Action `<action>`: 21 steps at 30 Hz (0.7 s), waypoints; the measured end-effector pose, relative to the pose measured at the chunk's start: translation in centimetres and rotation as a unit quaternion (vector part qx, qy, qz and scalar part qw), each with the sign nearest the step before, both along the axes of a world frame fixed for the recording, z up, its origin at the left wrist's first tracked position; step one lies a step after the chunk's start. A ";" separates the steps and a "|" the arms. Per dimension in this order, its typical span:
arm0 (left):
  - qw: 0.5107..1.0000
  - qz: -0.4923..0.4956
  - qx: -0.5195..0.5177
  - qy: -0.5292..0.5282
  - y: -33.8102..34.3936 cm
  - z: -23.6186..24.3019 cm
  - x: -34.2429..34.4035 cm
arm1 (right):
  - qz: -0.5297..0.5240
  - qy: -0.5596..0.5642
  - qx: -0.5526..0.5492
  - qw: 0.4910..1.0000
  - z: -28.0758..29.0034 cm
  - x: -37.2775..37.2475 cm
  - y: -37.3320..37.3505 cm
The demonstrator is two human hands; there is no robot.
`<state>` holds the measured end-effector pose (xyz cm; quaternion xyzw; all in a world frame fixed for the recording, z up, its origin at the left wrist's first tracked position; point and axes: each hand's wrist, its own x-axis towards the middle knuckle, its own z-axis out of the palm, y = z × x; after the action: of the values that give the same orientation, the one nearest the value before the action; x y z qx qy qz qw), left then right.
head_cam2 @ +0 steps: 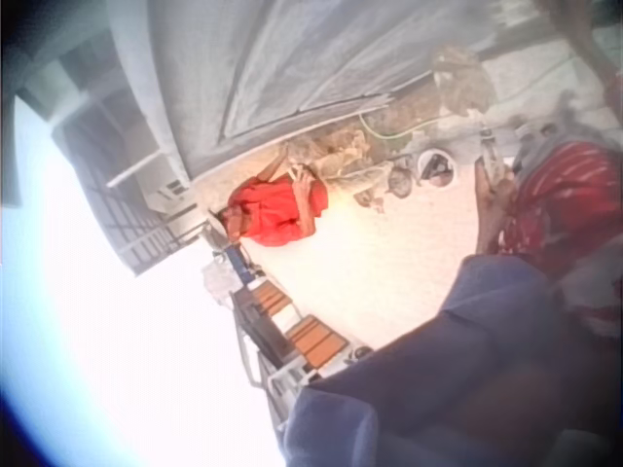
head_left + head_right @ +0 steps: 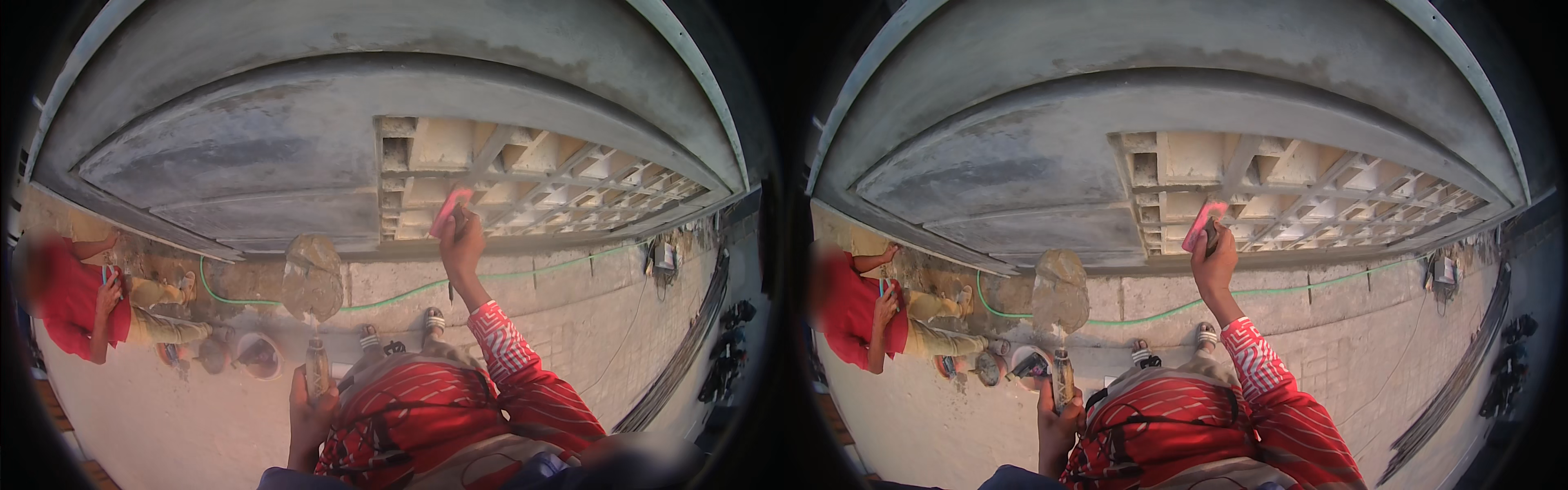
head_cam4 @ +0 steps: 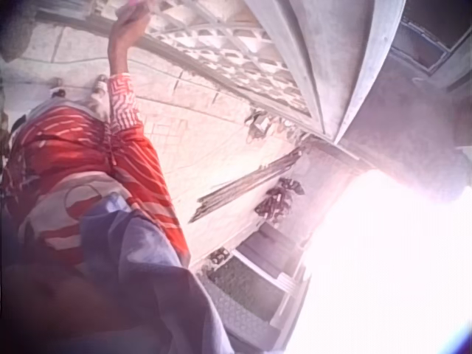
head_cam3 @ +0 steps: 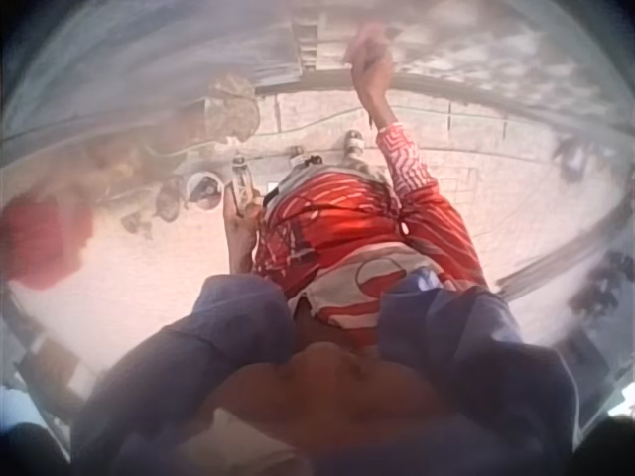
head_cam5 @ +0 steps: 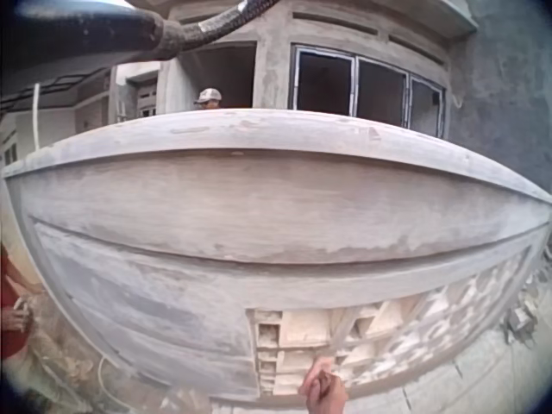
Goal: The person scoops a cement-like mixture from a bucket using a trowel and applies it to a decorative concrete wall with a grid pattern. They use a pink float to smooth the material into the wall's recessed sections, working methodically across the surface.
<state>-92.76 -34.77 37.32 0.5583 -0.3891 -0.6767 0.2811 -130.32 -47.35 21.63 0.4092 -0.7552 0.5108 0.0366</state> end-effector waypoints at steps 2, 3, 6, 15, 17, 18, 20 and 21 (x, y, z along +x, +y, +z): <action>1.000 0.003 0.012 -0.010 -0.3 0.4 -0.4 | 0.002 -0.140 -0.001 0.990 1.9 0.4 0.0; 1.000 0.007 0.016 -0.015 -0.3 0.6 -0.7 | -0.003 -0.186 -0.016 0.982 3.0 0.9 -0.2; 1.000 0.015 0.023 -0.005 -0.4 1.2 -1.1 | -0.008 -0.298 -0.047 0.953 5.3 1.6 -0.7; 1.000 0.028 0.001 -0.002 -0.7 1.0 -0.8 | 0.002 -0.335 -0.019 0.942 5.6 1.4 -2.2; 1.000 0.021 -0.006 -0.001 -0.7 0.7 -0.4 | 0.000 -0.283 -0.034 0.959 4.6 1.4 -3.0; 1.000 0.016 -0.010 0.000 -0.8 0.5 -0.2 | 0.001 -0.307 -0.031 0.951 4.2 1.3 -3.0; 1.000 0.021 -0.008 0.000 -0.7 0.5 0.0 | 0.006 -0.357 -0.023 0.934 5.7 2.6 -3.3; 1.000 0.022 -0.007 -0.001 -0.8 0.5 0.1 | 0.009 -0.348 -0.022 0.937 5.4 2.8 -3.5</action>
<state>-92.67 -35.52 37.86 0.5653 -0.3814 -0.6672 0.2998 -127.48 -50.89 27.08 0.2117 -0.7053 0.6385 -0.2240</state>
